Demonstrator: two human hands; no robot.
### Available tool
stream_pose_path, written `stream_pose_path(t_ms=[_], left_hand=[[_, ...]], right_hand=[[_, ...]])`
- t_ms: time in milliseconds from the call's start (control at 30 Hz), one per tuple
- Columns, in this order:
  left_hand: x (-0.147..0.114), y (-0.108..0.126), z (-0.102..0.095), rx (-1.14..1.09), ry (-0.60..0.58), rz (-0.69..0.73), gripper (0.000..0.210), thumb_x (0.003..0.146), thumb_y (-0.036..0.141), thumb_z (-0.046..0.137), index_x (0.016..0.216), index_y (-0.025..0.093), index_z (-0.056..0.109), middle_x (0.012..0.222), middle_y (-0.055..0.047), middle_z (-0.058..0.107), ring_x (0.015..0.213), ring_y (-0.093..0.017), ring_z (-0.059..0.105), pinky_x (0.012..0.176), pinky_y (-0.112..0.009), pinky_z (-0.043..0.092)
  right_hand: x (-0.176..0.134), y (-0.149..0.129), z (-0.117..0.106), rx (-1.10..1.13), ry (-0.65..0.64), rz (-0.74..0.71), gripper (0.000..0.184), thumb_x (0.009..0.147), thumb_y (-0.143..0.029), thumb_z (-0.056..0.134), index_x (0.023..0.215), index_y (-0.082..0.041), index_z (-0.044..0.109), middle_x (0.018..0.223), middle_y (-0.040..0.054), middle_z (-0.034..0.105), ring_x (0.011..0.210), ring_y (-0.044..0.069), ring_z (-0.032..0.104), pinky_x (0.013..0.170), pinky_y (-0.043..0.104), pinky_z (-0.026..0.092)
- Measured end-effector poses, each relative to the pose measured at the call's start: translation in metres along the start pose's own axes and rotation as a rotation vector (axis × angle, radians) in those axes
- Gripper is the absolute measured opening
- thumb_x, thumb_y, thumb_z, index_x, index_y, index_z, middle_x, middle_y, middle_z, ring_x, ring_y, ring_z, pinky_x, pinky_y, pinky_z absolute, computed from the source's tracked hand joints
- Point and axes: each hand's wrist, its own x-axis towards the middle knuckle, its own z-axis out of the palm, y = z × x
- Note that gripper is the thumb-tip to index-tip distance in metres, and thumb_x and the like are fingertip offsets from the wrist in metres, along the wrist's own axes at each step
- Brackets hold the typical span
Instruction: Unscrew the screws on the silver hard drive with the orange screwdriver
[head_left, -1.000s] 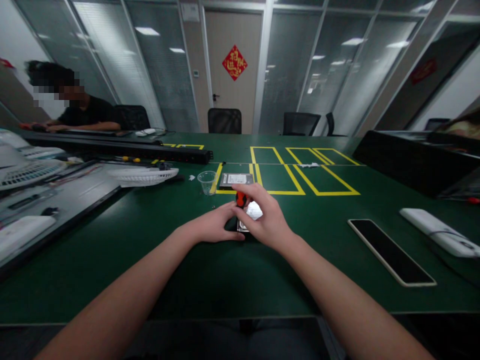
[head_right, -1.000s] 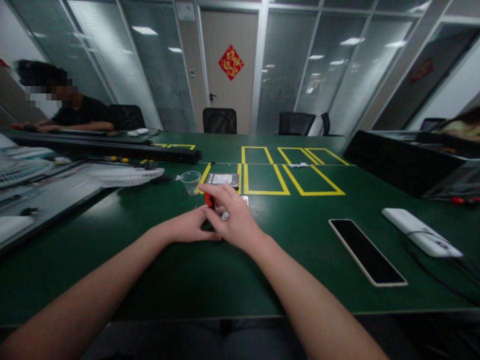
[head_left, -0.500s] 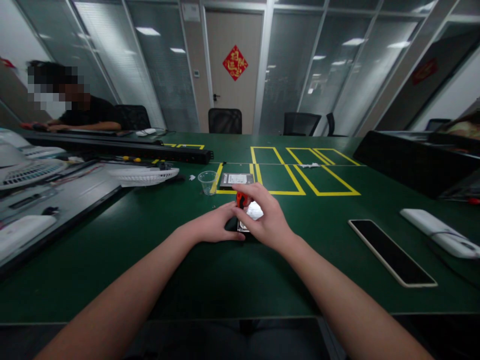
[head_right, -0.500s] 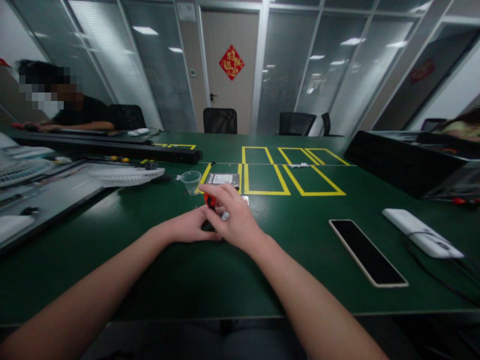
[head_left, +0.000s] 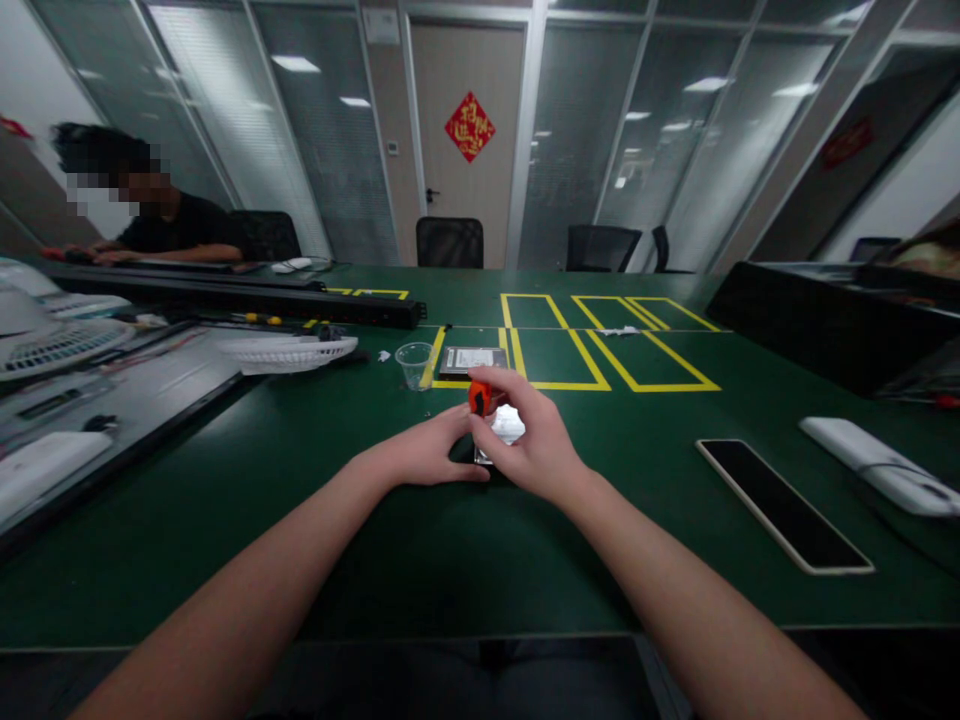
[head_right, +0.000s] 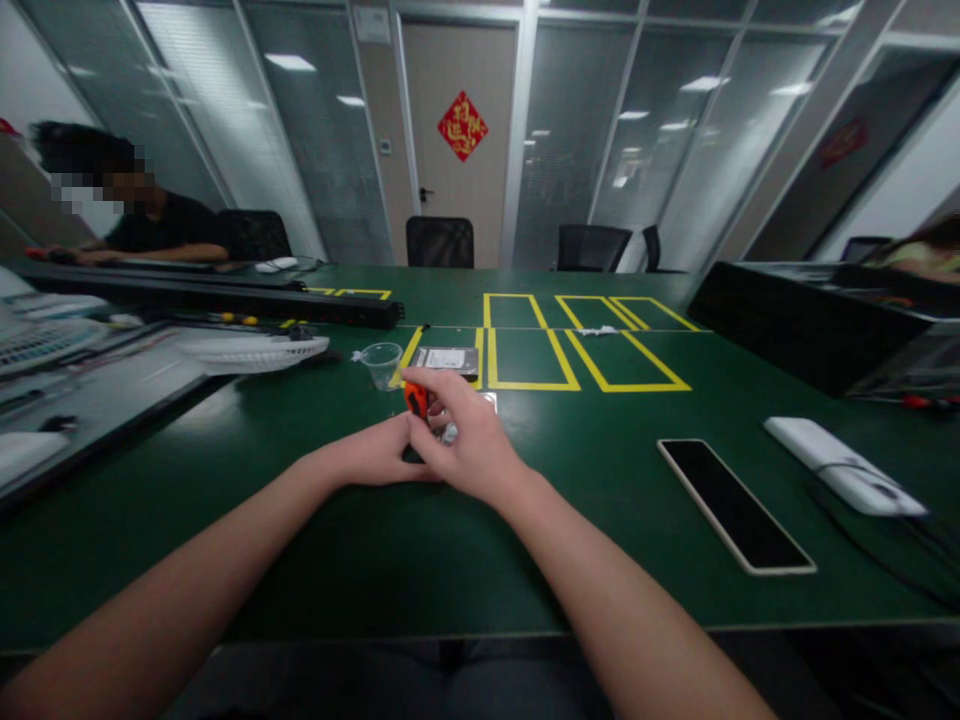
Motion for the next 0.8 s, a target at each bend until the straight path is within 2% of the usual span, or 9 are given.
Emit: stream_pose_path(t_ms=[233,500,667,800], left_hand=[[-0.0002,-0.0007,0.0000,0.027,0.010,-0.001,0.089,0.099,0.064,0.106,0.175,0.030,0.076,0.185,-0.016,0.076,0.175,-0.051,0.070,0.156,-0.071,0.050],[-0.0009,-0.0004,0.0015,0.004,0.014,-0.016,0.079,0.100,0.061,0.106,0.168,0.030,0.080,0.184,-0.018,0.075,0.171,-0.050,0.072,0.151,-0.073,0.055],[-0.0018,-0.0018,0.0022,0.039,0.043,-0.026,0.090,0.096,0.067,0.108,0.171,0.030,0.077,0.179,-0.016,0.078,0.167,-0.051,0.075,0.150,-0.069,0.058],[-0.0004,-0.0042,0.0032,0.036,0.021,0.003,0.083,0.100,0.064,0.104,0.171,0.028,0.077,0.179,-0.017,0.078,0.169,-0.049,0.074,0.148,-0.070,0.058]], right_hand=[[0.0028,-0.0004,-0.0016,-0.038,0.014,-0.017,0.051,0.118,-0.022,0.080,0.167,-0.035,0.077,0.140,0.0087,0.087,0.114,0.027,0.085,0.099,0.045,0.079],[0.0017,-0.0032,-0.0013,0.007,0.017,-0.049,0.059,0.116,-0.015,0.075,0.172,-0.034,0.072,0.150,0.0114,0.085,0.129,0.029,0.086,0.107,0.046,0.079],[0.0009,0.0014,-0.0019,-0.039,0.003,-0.012,0.055,0.118,-0.021,0.081,0.170,-0.036,0.074,0.144,0.0099,0.085,0.119,0.029,0.084,0.102,0.047,0.079],[-0.0001,0.0011,0.0001,-0.016,0.007,-0.029,0.061,0.118,-0.018,0.076,0.176,-0.037,0.072,0.150,0.0102,0.084,0.124,0.028,0.085,0.107,0.048,0.079]])
